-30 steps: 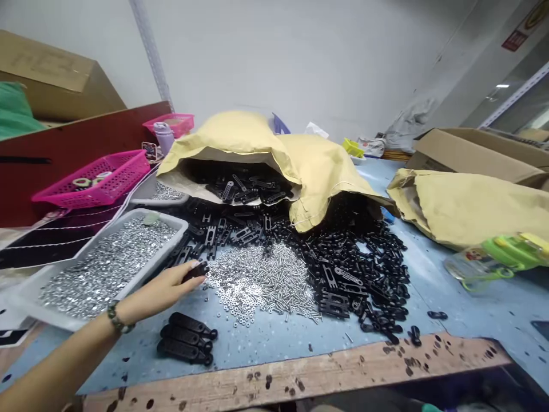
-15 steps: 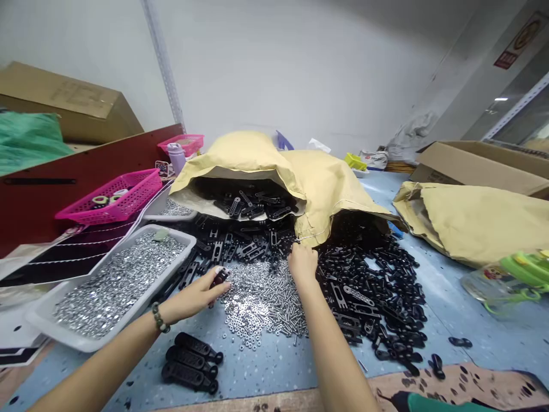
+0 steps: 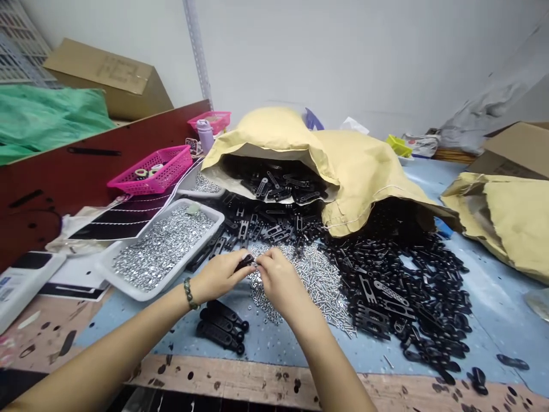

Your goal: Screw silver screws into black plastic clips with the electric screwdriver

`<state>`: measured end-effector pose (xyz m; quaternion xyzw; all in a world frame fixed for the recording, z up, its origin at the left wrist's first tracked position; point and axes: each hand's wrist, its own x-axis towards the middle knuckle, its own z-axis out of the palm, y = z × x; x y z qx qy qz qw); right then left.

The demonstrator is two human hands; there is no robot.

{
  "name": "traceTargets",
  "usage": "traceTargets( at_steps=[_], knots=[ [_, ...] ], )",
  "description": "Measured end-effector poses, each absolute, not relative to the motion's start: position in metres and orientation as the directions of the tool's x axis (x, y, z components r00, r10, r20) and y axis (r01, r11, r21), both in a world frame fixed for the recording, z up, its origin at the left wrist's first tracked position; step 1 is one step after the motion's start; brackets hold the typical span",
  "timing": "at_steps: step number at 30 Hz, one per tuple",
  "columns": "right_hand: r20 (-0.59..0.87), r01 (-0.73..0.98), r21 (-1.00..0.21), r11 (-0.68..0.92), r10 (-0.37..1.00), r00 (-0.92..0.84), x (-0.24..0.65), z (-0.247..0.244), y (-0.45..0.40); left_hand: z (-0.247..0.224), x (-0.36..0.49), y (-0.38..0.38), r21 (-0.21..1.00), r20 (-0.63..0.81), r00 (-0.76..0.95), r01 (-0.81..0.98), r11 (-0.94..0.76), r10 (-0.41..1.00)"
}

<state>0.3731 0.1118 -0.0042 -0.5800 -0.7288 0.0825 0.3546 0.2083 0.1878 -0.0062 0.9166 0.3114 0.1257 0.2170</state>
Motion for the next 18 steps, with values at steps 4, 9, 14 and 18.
traceTargets(
  at_steps=[4, 9, 14, 18],
  knots=[
    [0.424, 0.769, -0.556, 0.317, 0.903, -0.066, 0.372, -0.009, 0.103, -0.004, 0.202, 0.184, 0.407, 0.081, 0.815, 0.499, -0.765, 0.574],
    [0.363, 0.720, -0.647, 0.252, 0.932, 0.000, 0.362, -0.027, 0.085, -0.010, 0.192, 0.174, 0.315, 0.034, 0.865, 0.466, -0.827, 0.501],
    [0.444, 0.721, -0.622, 0.306, 0.896, 0.003, 0.347, -0.028, 0.073, -0.011, 0.183, 0.168, 0.325, 0.060, 0.863, 0.458, -0.828, 0.501],
    [0.486, 0.729, -0.600, 0.328, 0.874, 0.007, 0.340, -0.020, 0.067, -0.002, 0.180, 0.163, 0.338, 0.088, 0.850, 0.465, -0.819, 0.519]
  ],
)
